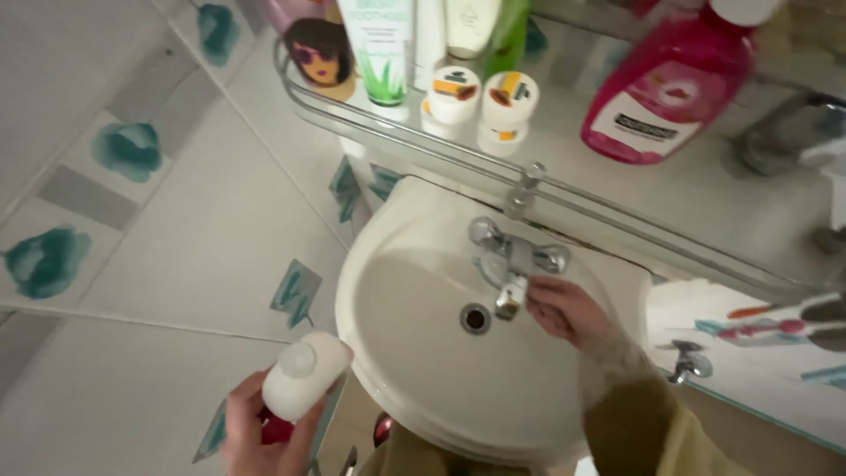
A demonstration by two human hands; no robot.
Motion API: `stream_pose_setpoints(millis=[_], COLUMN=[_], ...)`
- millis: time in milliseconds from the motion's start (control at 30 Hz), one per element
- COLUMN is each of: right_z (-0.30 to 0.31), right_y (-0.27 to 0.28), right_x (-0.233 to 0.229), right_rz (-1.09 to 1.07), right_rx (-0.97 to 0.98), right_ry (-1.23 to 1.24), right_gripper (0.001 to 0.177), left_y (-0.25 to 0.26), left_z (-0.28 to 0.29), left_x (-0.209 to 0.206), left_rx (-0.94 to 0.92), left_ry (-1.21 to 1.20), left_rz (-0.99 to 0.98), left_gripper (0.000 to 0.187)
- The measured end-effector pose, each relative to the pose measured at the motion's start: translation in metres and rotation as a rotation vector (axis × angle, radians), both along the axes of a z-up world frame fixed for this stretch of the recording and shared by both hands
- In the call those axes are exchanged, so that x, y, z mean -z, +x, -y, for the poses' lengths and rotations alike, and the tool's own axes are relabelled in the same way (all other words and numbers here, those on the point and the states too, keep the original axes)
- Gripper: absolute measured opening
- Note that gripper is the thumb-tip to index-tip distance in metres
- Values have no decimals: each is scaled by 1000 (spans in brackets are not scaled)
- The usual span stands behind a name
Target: Cleaning a bathroom sink using a brush and cleaning liquid.
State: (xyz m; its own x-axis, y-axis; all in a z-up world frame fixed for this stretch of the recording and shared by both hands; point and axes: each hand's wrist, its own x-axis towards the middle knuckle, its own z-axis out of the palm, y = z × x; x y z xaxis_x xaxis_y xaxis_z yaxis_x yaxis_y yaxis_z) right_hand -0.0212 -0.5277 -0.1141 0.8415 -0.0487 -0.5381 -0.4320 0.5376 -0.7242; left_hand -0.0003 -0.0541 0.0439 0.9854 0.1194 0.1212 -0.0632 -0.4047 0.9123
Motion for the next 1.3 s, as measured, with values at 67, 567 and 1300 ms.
stream_pose_setpoints(millis=[67, 567, 1300], right_z=[-4, -40, -80], right_y=[-10, -53, -14], right_x=[-15, -85, -97], right_rz=[109, -211, 61], right_rx=[-53, 91, 174], right_ry=[-100, -302, -2070], right_gripper=[33, 41, 53], left_y=[3, 62, 75], left_z=[-3, 0, 16], left_x=[3, -14, -7], left_rx=[-18, 86, 245], left_ry=[-8, 48, 38], left_rz=[-27, -149, -186], left_gripper=[60, 66, 64])
